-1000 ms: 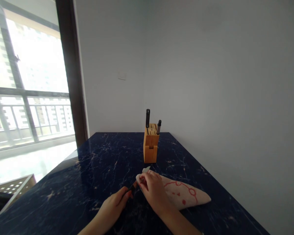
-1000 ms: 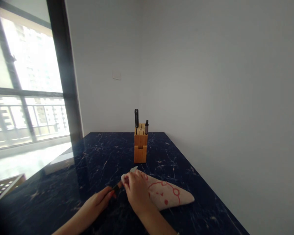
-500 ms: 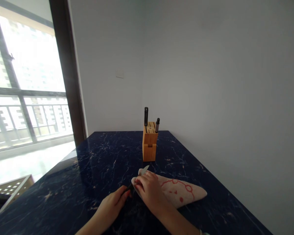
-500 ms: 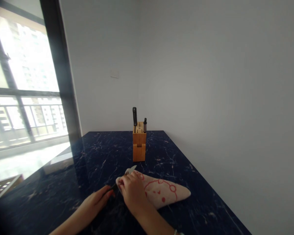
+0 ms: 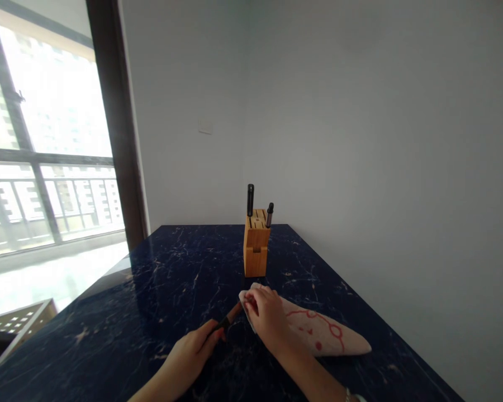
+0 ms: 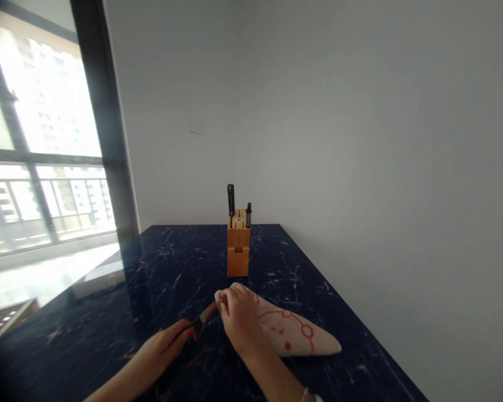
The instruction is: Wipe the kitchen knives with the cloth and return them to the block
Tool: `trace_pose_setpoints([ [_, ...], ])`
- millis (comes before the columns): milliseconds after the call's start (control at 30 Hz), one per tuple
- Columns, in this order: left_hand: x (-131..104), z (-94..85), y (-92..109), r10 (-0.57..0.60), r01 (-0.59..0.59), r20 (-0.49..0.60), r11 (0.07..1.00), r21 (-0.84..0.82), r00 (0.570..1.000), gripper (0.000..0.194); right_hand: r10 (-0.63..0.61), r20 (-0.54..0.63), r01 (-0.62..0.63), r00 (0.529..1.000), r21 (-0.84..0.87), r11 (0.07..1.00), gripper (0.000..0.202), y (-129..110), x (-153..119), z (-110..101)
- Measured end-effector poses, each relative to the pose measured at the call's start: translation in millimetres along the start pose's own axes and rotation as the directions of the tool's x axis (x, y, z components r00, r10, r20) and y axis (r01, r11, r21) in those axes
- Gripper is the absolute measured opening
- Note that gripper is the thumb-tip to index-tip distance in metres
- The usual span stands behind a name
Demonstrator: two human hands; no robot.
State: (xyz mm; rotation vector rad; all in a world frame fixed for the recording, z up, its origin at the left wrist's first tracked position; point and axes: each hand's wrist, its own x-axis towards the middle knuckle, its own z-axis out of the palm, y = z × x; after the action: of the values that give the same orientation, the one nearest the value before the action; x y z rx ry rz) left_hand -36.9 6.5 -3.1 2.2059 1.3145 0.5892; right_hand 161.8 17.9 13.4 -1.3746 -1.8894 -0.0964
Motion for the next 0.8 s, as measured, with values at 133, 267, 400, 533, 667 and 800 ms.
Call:
trace_pose_setpoints([
  [133,0,-0.6,1,-0.005,0.005,0.000,1.000,-0.010,1.000,0.033,-0.006,0.021,0.006,1.000,-0.001,1.000,0.011,-3,-1,1],
  [267,-1,-1.0,3,-0.007,0.007,0.006,1.000,0.007,1.000,0.034,0.105,-0.030,-0.106,0.994,-0.035,0.994,0.011,10,4,-4],
  [400,-2,-1.3,5,-0.003,0.003,0.006,0.999,0.038,1.000,0.034,0.186,-0.071,-0.190,0.980,-0.049,0.981,0.012,24,9,-10],
  [533,-3,-1.4,7,-0.004,0.004,0.002,0.999,0.036,1.000,0.033,0.203,-0.072,-0.206,0.977,-0.044,0.978,0.013,25,10,-13],
  [667,-4,0.6,6,-0.011,0.012,-0.009,0.999,0.030,1.000,0.033,0.205,-0.073,-0.208,0.976,-0.039,0.977,0.011,24,9,-10],
  [800,-3,1.6,4,-0.027,0.027,-0.018,0.999,0.034,0.999,0.033,0.172,-0.080,-0.175,0.982,-0.030,0.984,0.007,26,8,-2],
])
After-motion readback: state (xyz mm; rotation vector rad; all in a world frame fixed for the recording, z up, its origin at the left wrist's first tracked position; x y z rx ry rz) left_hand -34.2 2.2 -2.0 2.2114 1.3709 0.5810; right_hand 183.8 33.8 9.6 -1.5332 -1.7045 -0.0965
